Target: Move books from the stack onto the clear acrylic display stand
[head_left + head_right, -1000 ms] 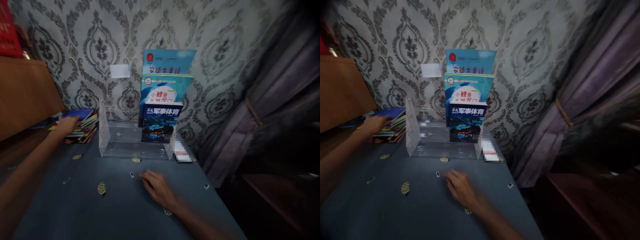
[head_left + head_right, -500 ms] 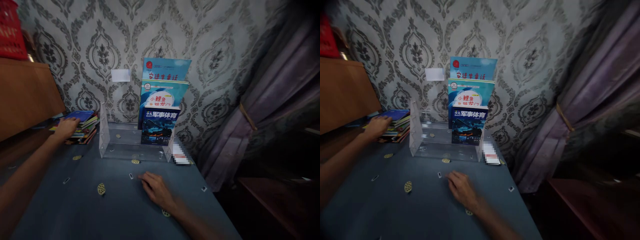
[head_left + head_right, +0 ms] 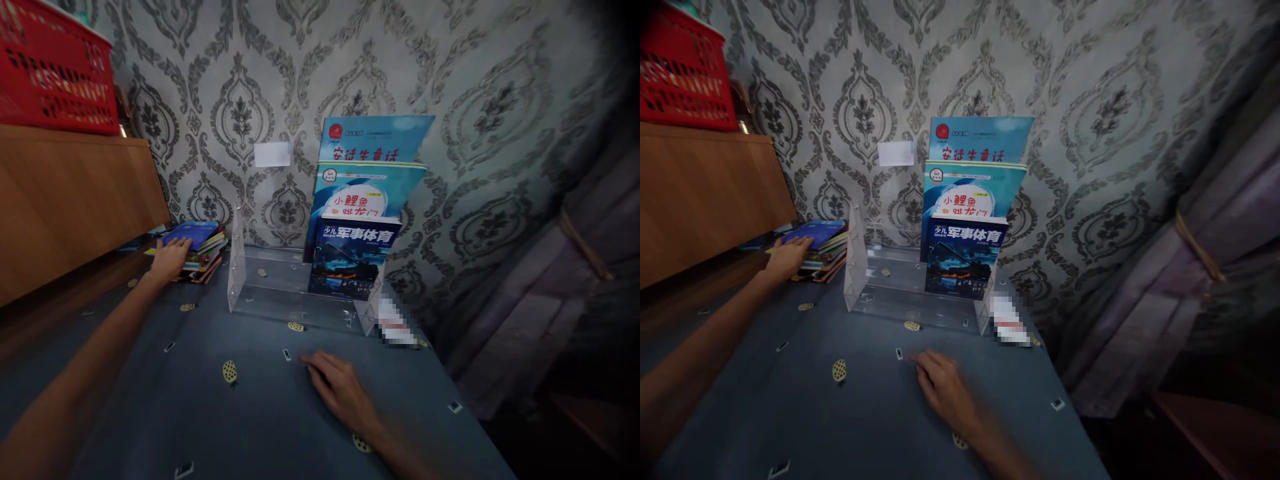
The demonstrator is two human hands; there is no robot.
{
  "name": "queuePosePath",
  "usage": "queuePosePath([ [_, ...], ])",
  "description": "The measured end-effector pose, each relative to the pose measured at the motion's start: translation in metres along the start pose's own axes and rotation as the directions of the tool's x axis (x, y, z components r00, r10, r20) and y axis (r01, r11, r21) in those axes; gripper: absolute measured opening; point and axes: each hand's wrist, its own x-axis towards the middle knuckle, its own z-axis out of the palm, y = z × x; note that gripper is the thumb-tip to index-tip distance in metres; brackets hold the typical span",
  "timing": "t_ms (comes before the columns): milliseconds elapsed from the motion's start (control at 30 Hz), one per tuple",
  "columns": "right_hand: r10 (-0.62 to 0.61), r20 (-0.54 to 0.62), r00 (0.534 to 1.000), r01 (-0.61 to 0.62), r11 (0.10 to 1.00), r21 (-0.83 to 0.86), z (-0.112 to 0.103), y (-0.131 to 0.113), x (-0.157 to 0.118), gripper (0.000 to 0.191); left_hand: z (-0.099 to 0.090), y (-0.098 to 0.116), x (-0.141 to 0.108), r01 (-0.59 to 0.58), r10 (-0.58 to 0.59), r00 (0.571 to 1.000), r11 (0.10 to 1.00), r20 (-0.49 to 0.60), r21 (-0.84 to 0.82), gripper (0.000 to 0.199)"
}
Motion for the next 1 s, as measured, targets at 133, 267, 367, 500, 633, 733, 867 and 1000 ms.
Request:
queuePosePath([
  [133,-0.018,-0.006,1.000,0.018,1.000,0.013,0.000,0.001,0.000,0.025,-0.003,0.006,-0.009,-0.002,0.001,1.000,0.999,0.016,0.035,0.054],
  [267,-0.007,-0.004,1.000,0.007,1.000,0.016,0.000,0.000,0.000,0.028,0.001,0.018,-0.024,0.015,-0.018,0.999,0.998,0.047,0.063,0.050],
  [367,0.004,0.007,1.000,-0.004,1.000,0.023,-0.002,-0.002,0.001,0.030,0.006,0.027,-0.034,0.029,-0.035,0.996,0.997,0.081,0.074,0.049],
  [500,-0.001,0.011,1.000,0.001,0.999,0.032,-0.003,-0.003,0.002,0.030,0.012,0.035,-0.047,0.042,-0.052,0.990,0.996,0.129,0.081,0.047],
  [633,0.011,0.029,1.000,-0.011,1.000,0.015,-0.001,-0.001,0.002,0.028,0.011,0.043,-0.064,0.045,-0.062,0.978,0.995,0.199,0.090,0.041],
  [733,0.008,0.036,0.999,-0.009,1.000,0.014,-0.001,0.000,0.002,0.028,0.008,0.051,-0.079,0.041,-0.066,0.963,0.994,0.262,0.100,0.035],
  [867,-0.019,0.015,1.000,0.018,1.000,0.021,-0.002,-0.001,0.003,0.030,0.002,0.063,-0.097,-0.028,0.006,0.940,0.998,0.341,0.060,0.027],
  [1000,-0.033,0.009,0.999,0.033,0.999,0.018,-0.002,-0.001,0.004,0.029,-0.005,0.080,-0.115,-0.123,0.122,0.913,0.992,0.390,-0.023,0.035],
])
